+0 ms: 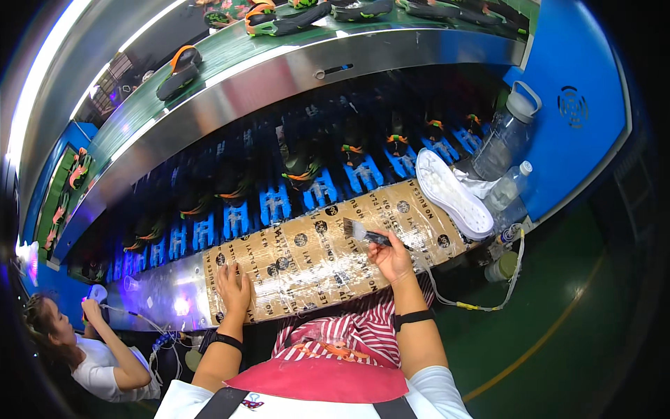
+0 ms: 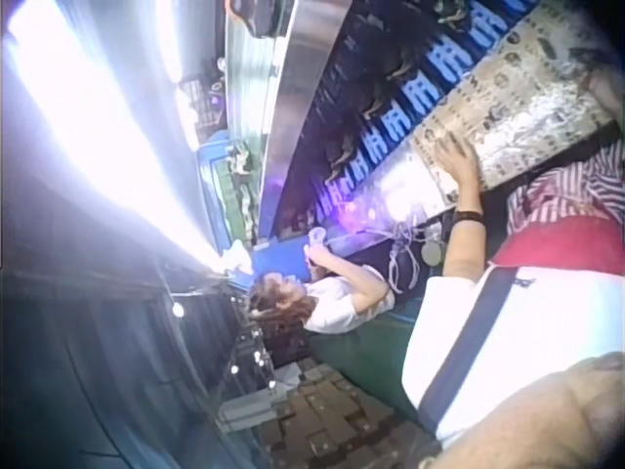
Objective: Apply adhesive or primer to the soles of shoes using a brush at a manufacturing station.
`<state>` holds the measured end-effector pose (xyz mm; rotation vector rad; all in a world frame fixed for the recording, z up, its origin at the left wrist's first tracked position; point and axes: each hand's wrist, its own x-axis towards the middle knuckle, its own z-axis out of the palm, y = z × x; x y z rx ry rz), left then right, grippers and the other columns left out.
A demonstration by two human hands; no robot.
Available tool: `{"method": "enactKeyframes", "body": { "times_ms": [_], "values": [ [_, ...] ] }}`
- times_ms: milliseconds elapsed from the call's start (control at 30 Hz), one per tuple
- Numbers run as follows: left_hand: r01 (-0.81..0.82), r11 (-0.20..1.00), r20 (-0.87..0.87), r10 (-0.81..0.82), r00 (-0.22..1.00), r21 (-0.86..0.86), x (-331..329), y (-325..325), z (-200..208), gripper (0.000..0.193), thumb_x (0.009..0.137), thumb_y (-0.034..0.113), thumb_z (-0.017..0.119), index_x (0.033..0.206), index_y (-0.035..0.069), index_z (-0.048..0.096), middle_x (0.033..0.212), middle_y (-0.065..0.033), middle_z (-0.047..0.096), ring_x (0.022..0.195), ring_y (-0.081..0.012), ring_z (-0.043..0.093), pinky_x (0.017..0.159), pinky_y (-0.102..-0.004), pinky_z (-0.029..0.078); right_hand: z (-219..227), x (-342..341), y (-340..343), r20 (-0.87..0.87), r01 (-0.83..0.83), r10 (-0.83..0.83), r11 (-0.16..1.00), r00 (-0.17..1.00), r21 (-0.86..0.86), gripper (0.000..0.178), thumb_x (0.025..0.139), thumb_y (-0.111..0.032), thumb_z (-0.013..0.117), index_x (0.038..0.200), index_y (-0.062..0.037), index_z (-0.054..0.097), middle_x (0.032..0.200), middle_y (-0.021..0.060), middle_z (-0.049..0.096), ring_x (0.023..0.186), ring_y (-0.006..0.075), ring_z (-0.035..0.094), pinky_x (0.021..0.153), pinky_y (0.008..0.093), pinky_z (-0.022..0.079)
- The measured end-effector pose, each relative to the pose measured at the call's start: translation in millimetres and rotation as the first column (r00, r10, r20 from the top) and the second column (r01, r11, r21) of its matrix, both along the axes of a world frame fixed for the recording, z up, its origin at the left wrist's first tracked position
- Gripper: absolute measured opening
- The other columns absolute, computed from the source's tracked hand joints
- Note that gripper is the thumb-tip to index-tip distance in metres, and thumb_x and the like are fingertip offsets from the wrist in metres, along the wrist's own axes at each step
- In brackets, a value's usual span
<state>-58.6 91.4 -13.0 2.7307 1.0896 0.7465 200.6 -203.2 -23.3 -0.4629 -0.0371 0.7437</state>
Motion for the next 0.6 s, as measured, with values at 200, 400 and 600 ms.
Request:
{"method": "enactKeyframes", "body": {
  "times_ms": [200, 400, 600],
  "values": [
    [-0.012, 1.000, 0.004, 0.012, 1.000, 0.014, -5.1, -1.7, -1.1, 0.038, 0.077, 0.021, 0.056, 0.112, 0.008, 0.053, 0.120, -0.0203, 0.041, 0.116, -0.0361, 0.035, 0.097, -0.0465, 0.025, 3.6, -4.6, 0.3, -0.017, 0.003, -0.003, 1.000, 1.000, -0.001, 0.038, 0.090, -0.033, 0.046, 0.104, 0.0024, 0.052, 0.074, 0.0117, 0.058, 0.065, 0.0191, 0.053, 0.064, 0.0325, 0.045],
    [-0.013, 1.000, 0.001, 0.013, 1.000, 0.020, -3.8, -0.7, 0.9, 0.038, 0.077, 0.021, 0.057, 0.112, 0.008, 0.053, 0.119, -0.0198, 0.041, 0.115, -0.0357, 0.036, 0.096, -0.0461, 0.026, 1.3, -3.7, 1.3, -0.014, 0.004, -0.004, 1.000, 1.000, -0.006, 0.039, 0.090, -0.033, 0.046, 0.104, 0.0025, 0.052, 0.073, 0.0117, 0.058, 0.065, 0.0190, 0.053, 0.064, 0.0323, 0.044],
    [-0.011, 1.000, 0.005, 0.011, 1.000, 0.024, -3.9, 1.5, 0.1, 0.038, 0.076, 0.022, 0.056, 0.111, 0.007, 0.053, 0.119, -0.0196, 0.042, 0.115, -0.0354, 0.036, 0.096, -0.0458, 0.026, 0.4, -3.0, 2.6, -0.009, -0.009, 0.009, 1.000, 1.000, 0.009, 0.039, 0.090, -0.033, 0.045, 0.104, 0.0027, 0.052, 0.074, 0.0117, 0.058, 0.066, 0.0189, 0.054, 0.064, 0.0324, 0.044]
  ]
}}
